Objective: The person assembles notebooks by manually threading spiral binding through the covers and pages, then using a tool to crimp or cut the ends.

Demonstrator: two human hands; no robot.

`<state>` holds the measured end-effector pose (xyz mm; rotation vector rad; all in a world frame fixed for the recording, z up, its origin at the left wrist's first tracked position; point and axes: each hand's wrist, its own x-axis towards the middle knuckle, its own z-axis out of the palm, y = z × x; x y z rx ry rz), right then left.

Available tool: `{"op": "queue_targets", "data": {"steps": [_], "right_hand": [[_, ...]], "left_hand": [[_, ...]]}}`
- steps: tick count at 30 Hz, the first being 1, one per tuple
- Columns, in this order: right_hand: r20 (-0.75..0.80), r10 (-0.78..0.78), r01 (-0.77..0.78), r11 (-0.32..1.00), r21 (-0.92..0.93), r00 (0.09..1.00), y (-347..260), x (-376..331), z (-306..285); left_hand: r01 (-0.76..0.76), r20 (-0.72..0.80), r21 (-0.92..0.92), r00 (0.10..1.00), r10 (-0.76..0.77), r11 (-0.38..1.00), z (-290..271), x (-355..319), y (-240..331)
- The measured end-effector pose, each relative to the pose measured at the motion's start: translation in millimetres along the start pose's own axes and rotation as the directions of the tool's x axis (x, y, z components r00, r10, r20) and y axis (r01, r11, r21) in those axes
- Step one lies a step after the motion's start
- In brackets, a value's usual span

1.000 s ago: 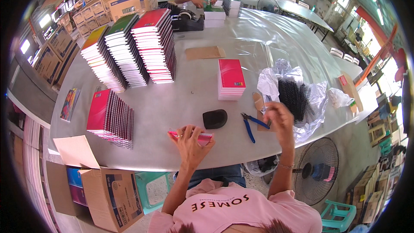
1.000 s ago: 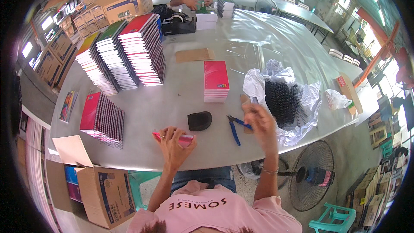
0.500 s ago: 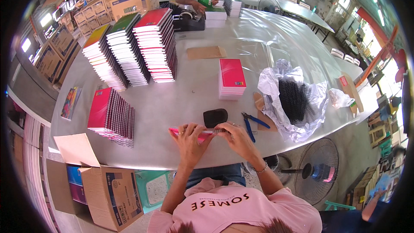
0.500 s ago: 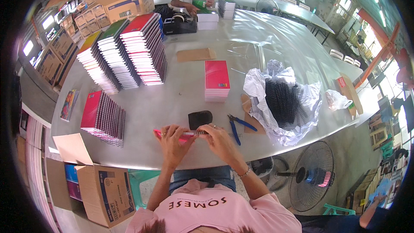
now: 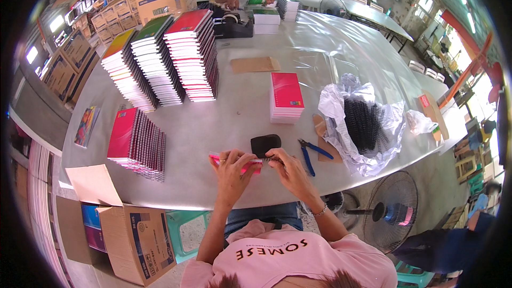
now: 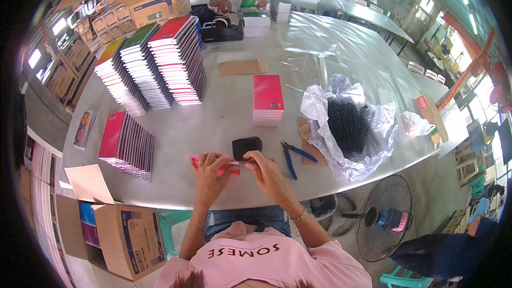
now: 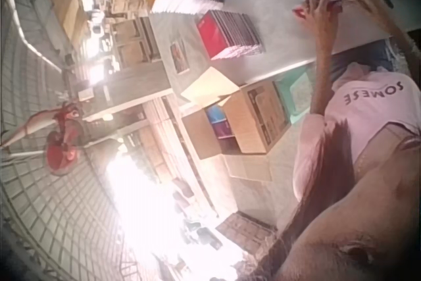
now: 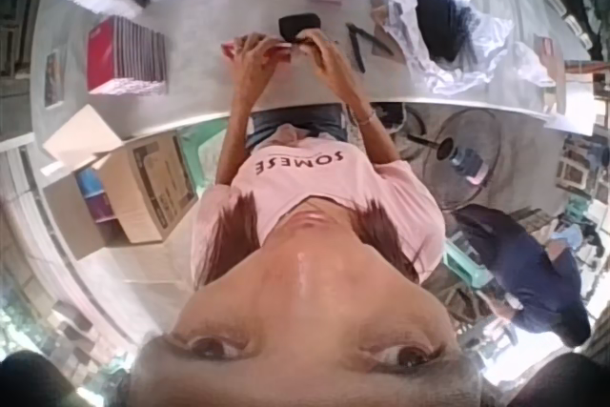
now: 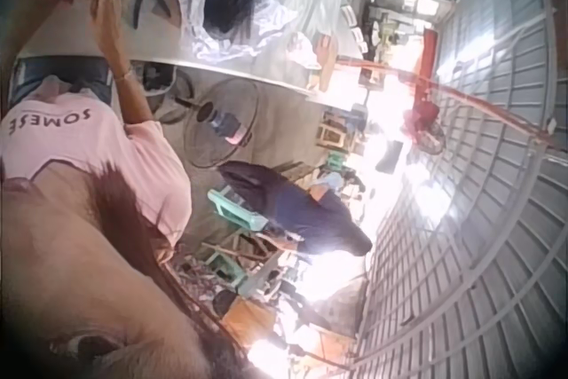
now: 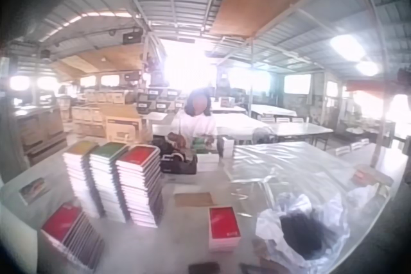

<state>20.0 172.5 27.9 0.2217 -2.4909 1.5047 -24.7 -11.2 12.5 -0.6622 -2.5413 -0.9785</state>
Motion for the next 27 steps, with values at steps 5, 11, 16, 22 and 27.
{"op": "queue_targets", "data": {"steps": [5,11,16,22,27], "right_hand": [[0.011,-0.109,0.109,0.990,-0.093,0.994,9.3,1.7,6.4],[0.039,-0.179,0.182,0.978,-0.104,0.983,2.1,1.8,3.9],[0.111,-0.046,0.033,0.993,0.111,0.993,-2.7,-0.5,-2.5],[-0.023,-0.120,0.117,0.988,-0.104,0.993,9.1,-4.6,8.9],[0.007,-0.209,0.205,0.951,-0.231,0.978,12.8,-6.4,11.1]], "left_hand": [[-0.007,0.020,0.023,1.000,0.006,1.000,-5.5,1.9,3.4],[0.042,0.046,-0.025,0.998,-0.041,0.999,-5.0,-2.6,-2.0],[0.020,0.064,0.004,0.998,-0.020,1.000,-4.6,1.3,3.7],[0.011,0.057,0.023,0.998,-0.012,1.000,-9.3,-0.6,8.3],[-0.002,0.063,0.049,0.998,-0.001,0.999,-7.6,1.4,9.0]]}}
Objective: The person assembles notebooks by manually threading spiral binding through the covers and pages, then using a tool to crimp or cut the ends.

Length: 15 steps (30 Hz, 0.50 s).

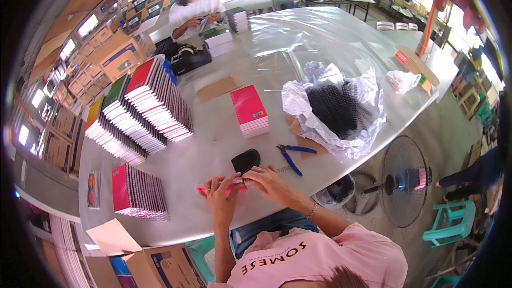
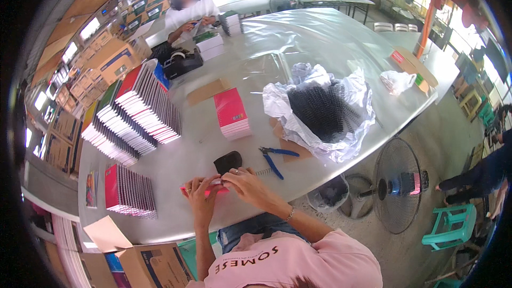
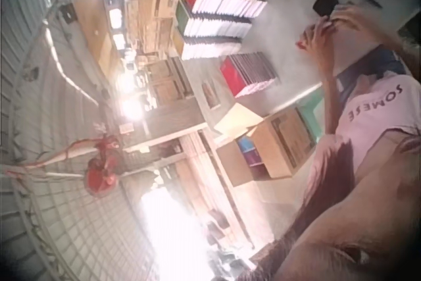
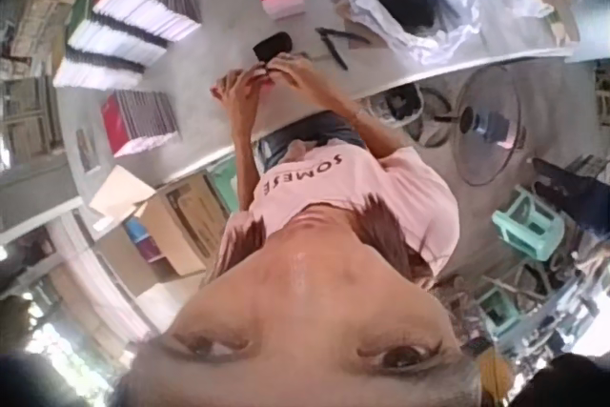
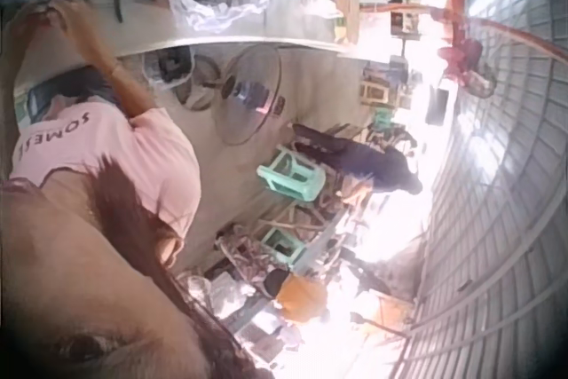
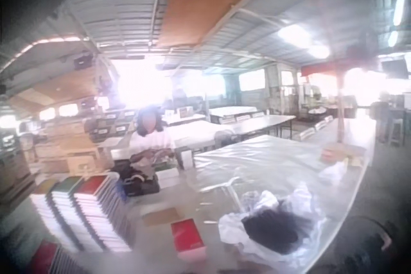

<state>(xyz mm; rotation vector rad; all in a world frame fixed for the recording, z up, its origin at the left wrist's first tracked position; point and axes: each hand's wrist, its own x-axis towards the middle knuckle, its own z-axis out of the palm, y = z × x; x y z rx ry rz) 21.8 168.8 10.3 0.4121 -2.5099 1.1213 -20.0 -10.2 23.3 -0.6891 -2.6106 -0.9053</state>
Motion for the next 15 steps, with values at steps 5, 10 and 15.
{"op": "queue_targets", "data": {"steps": [5,10,15], "right_hand": [[0.014,0.009,-0.009,0.999,0.044,1.000,-4.1,0.2,-4.3],[0.022,0.035,-0.036,0.996,0.085,0.999,-3.1,0.3,-2.2],[0.053,0.026,-0.035,0.985,0.170,0.998,1.2,0.2,-0.1]], "left_hand": [[0.005,-0.010,-0.012,1.000,-0.005,1.000,3.2,-2.8,-2.0],[0.002,-0.001,0.067,1.000,-0.002,0.998,1.4,-6.3,-1.1],[-0.020,-0.005,0.053,1.000,0.020,0.998,0.3,-6.1,-0.2]]}}
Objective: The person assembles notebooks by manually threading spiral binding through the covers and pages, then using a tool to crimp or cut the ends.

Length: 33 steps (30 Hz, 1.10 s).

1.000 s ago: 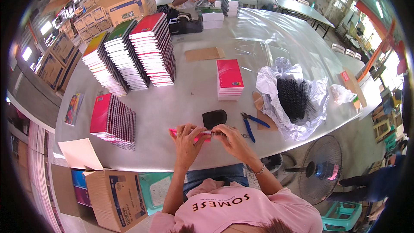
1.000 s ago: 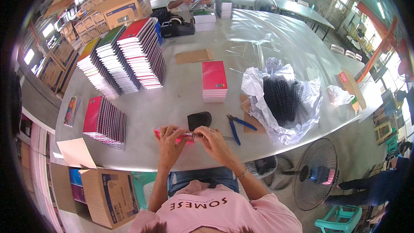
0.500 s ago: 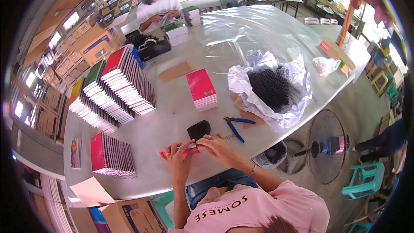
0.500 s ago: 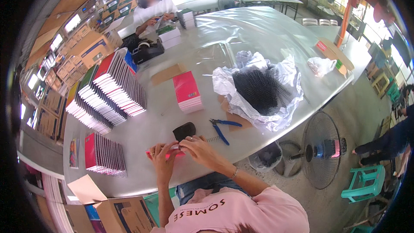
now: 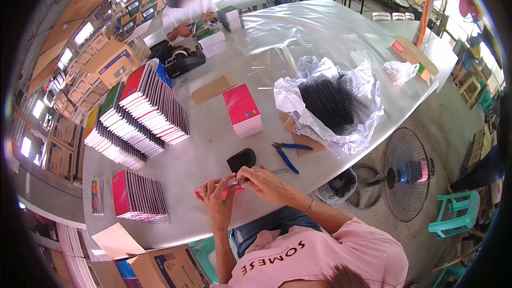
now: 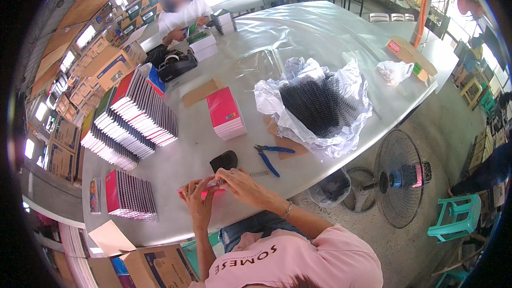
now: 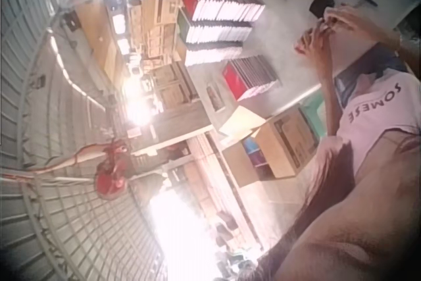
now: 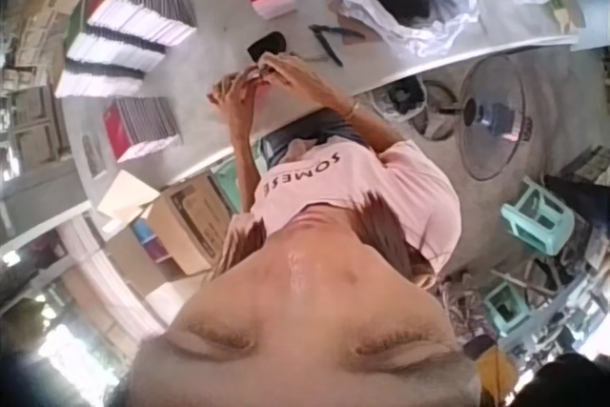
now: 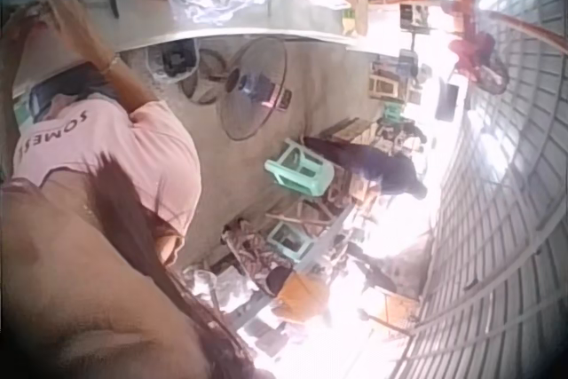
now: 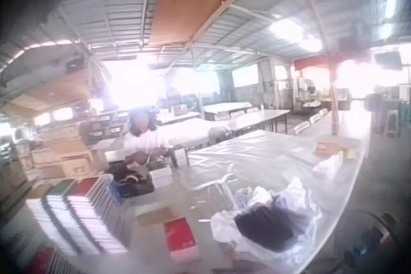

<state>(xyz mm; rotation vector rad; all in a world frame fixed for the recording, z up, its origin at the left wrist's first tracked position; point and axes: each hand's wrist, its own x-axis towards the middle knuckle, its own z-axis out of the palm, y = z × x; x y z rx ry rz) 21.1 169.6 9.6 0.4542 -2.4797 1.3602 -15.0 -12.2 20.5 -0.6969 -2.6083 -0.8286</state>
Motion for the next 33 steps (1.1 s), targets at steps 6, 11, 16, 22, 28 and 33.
{"op": "queue_targets", "data": {"steps": [6,11,16,22,28,33], "right_hand": [[-0.013,-0.036,0.035,0.997,-0.066,0.999,-3.2,1.6,-0.9],[-0.078,-0.048,0.040,0.994,-0.100,0.996,-4.4,2.1,-1.6],[-0.093,-0.013,0.004,0.994,-0.105,0.996,-13.2,8.6,-2.1],[-0.042,-0.031,0.022,0.979,-0.204,0.999,-10.8,13.9,-0.5],[0.006,0.010,-0.008,0.976,-0.218,1.000,-19.4,21.2,-0.6],[-0.019,0.066,-0.068,0.976,-0.205,0.998,-32.7,28.0,6.7]], "left_hand": [[0.006,-0.009,-0.048,1.000,-0.007,0.999,-0.9,0.9,0.0],[0.017,-0.017,-0.034,1.000,-0.018,0.999,-0.1,2.8,6.2],[0.025,-0.016,0.011,1.000,-0.025,1.000,-5.5,1.2,7.8],[0.092,0.046,-0.056,0.995,-0.090,0.994,-0.8,1.2,6.3],[0.138,-0.066,-0.115,0.987,-0.147,0.984,1.9,-5.2,-5.3],[0.189,-0.407,-0.249,0.870,-0.280,0.950,1.8,-6.3,-5.7]]}}
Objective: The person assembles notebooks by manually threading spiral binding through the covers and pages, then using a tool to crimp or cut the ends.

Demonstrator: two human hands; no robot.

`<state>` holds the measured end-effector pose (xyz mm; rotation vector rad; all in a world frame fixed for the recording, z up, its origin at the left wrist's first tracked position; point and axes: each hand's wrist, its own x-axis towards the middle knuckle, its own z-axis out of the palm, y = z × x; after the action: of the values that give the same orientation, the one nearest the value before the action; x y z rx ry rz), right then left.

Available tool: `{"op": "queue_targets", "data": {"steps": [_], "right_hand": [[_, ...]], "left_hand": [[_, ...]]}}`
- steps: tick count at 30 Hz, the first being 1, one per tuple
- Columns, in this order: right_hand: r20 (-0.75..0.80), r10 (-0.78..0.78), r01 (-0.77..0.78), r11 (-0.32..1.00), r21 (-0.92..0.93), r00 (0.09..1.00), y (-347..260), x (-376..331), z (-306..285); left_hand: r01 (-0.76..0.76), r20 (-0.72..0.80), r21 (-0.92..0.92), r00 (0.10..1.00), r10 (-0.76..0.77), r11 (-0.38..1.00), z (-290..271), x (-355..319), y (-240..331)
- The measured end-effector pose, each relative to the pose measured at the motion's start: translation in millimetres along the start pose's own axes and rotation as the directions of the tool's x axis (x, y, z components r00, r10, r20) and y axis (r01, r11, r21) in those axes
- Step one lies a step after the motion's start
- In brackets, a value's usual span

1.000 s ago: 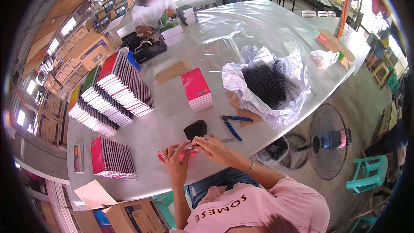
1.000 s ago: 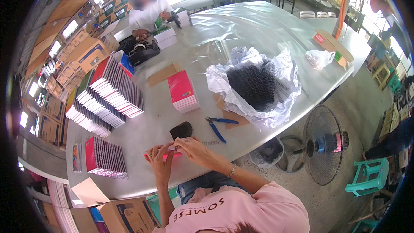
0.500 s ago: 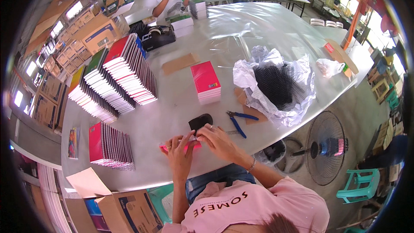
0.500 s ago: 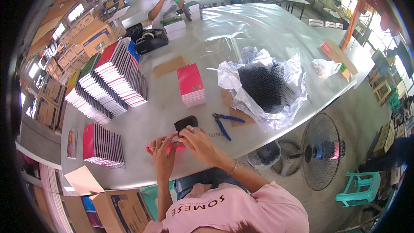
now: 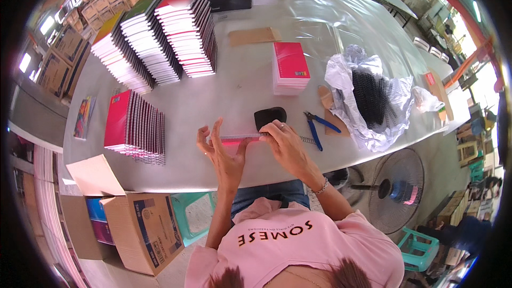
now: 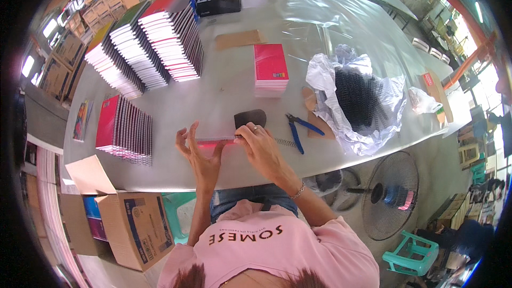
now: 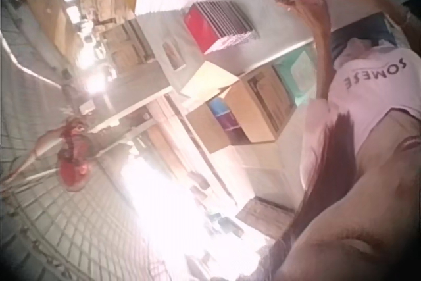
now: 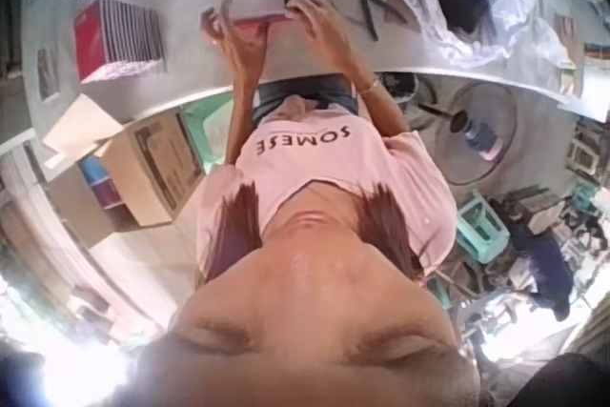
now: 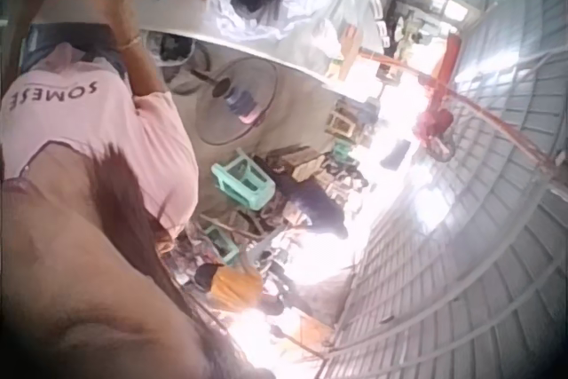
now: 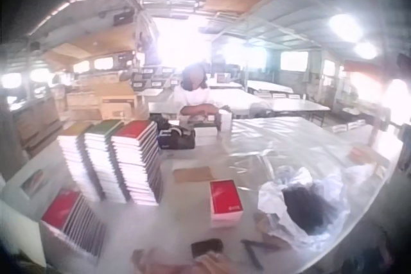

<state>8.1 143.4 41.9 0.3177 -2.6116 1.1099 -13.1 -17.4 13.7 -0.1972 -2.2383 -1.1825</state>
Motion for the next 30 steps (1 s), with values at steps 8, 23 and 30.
{"op": "queue_targets", "data": {"steps": [8,23,30], "right_hand": [[-0.003,0.113,-0.112,0.986,-0.121,0.994,22.7,15.7,-9.9],[0.509,0.107,-0.489,0.502,0.714,0.854,57.9,22.5,-13.1],[0.620,-0.171,-0.360,0.684,0.634,0.766,45.6,15.6,-35.4]], "left_hand": [[0.020,0.239,-0.159,0.971,0.019,0.987,-14.4,6.0,-31.9],[0.111,0.301,-0.233,0.953,-0.037,0.966,-22.9,-2.9,-48.6],[0.064,0.306,-0.204,0.952,0.001,0.977,-17.9,-1.8,-50.8]]}}
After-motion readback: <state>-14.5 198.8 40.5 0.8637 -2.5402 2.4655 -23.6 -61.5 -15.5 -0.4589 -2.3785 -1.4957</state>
